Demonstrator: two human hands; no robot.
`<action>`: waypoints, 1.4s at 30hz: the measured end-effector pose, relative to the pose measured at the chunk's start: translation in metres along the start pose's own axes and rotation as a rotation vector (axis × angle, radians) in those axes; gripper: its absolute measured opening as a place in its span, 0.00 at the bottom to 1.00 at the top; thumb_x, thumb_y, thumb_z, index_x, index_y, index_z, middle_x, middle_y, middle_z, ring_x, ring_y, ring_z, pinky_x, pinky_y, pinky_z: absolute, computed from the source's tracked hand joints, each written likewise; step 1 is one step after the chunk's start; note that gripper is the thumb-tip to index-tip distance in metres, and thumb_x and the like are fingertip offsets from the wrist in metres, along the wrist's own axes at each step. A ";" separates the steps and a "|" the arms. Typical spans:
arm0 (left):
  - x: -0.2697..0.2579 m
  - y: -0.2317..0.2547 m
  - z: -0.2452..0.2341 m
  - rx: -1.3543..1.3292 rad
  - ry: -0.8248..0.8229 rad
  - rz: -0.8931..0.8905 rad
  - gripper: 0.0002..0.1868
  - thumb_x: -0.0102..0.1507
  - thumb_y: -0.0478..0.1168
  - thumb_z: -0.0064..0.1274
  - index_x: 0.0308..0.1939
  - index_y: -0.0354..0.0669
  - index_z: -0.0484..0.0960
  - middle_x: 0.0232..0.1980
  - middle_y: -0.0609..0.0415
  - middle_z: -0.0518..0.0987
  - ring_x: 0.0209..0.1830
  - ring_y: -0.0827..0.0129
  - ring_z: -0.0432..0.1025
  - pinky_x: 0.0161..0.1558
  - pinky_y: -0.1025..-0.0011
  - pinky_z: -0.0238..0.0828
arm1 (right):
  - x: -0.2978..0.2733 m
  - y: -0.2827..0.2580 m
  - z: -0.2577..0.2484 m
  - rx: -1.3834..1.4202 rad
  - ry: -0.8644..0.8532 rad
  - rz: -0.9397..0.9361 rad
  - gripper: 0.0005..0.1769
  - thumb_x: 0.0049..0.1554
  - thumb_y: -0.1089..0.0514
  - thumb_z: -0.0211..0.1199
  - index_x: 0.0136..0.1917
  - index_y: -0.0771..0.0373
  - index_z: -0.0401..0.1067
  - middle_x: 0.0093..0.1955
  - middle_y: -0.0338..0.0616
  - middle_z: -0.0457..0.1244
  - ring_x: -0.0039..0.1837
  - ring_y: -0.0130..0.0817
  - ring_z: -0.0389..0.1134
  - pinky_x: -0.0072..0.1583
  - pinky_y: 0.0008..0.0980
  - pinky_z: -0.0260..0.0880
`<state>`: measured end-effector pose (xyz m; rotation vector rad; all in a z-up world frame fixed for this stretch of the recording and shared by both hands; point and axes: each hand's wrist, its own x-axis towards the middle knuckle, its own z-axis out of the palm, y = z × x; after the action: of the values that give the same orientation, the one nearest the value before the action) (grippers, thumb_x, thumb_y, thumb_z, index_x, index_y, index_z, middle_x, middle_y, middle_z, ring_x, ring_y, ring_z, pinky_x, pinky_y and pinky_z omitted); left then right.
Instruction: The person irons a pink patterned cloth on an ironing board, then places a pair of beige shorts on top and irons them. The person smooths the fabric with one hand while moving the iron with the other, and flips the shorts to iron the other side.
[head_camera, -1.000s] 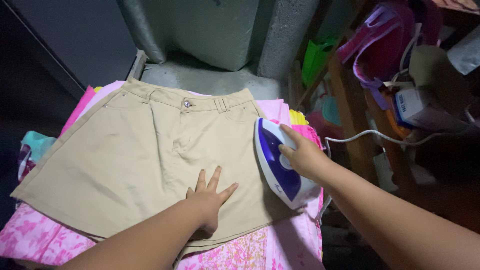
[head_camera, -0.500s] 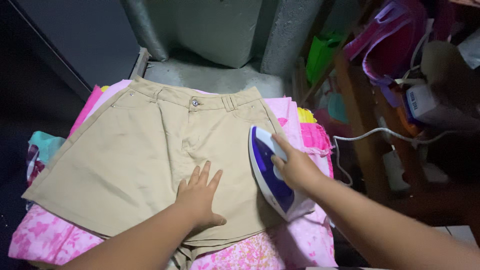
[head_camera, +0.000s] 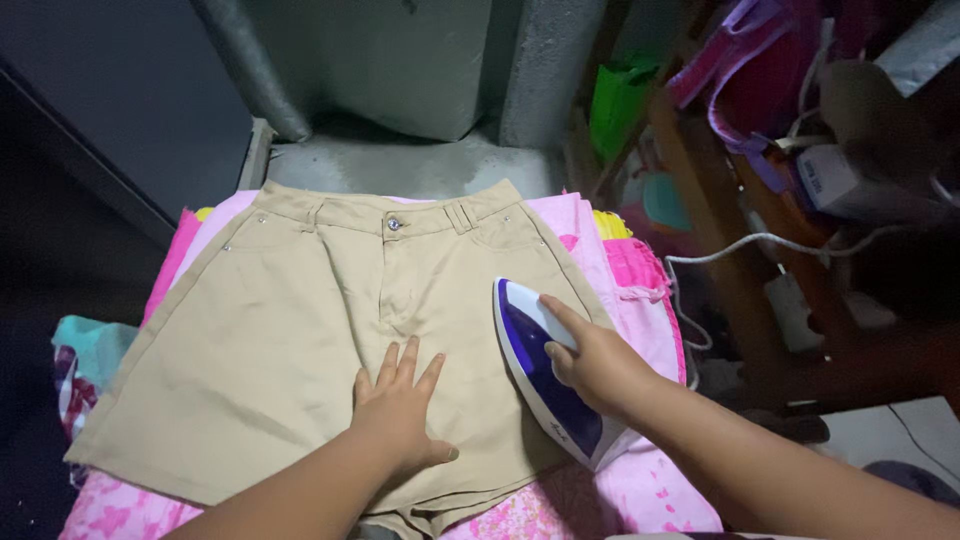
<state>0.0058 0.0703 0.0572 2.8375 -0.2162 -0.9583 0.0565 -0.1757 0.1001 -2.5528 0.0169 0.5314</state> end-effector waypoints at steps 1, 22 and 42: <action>0.000 -0.002 0.002 0.013 -0.004 0.013 0.68 0.50 0.66 0.68 0.82 0.60 0.38 0.85 0.46 0.30 0.85 0.50 0.27 0.76 0.39 0.34 | -0.001 -0.002 0.000 0.048 -0.003 0.008 0.35 0.59 0.52 0.59 0.78 0.39 0.56 0.46 0.62 0.71 0.47 0.54 0.74 0.52 0.45 0.74; 0.017 -0.049 -0.005 0.156 0.014 0.105 0.64 0.54 0.68 0.64 0.82 0.56 0.40 0.86 0.55 0.32 0.86 0.58 0.29 0.76 0.37 0.37 | -0.006 -0.024 0.014 -0.159 0.023 0.011 0.43 0.59 0.49 0.59 0.82 0.35 0.43 0.54 0.64 0.69 0.56 0.58 0.72 0.59 0.48 0.70; 0.011 -0.070 0.002 0.091 0.051 0.095 0.65 0.51 0.72 0.63 0.82 0.67 0.40 0.86 0.46 0.30 0.85 0.51 0.27 0.72 0.35 0.42 | 0.000 -0.054 0.036 -0.159 0.032 -0.001 0.42 0.60 0.50 0.58 0.82 0.39 0.43 0.53 0.66 0.69 0.54 0.60 0.72 0.59 0.51 0.69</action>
<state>0.0192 0.1369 0.0366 2.8996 -0.3954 -0.8773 0.0496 -0.1113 0.0984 -2.7165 -0.0156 0.5093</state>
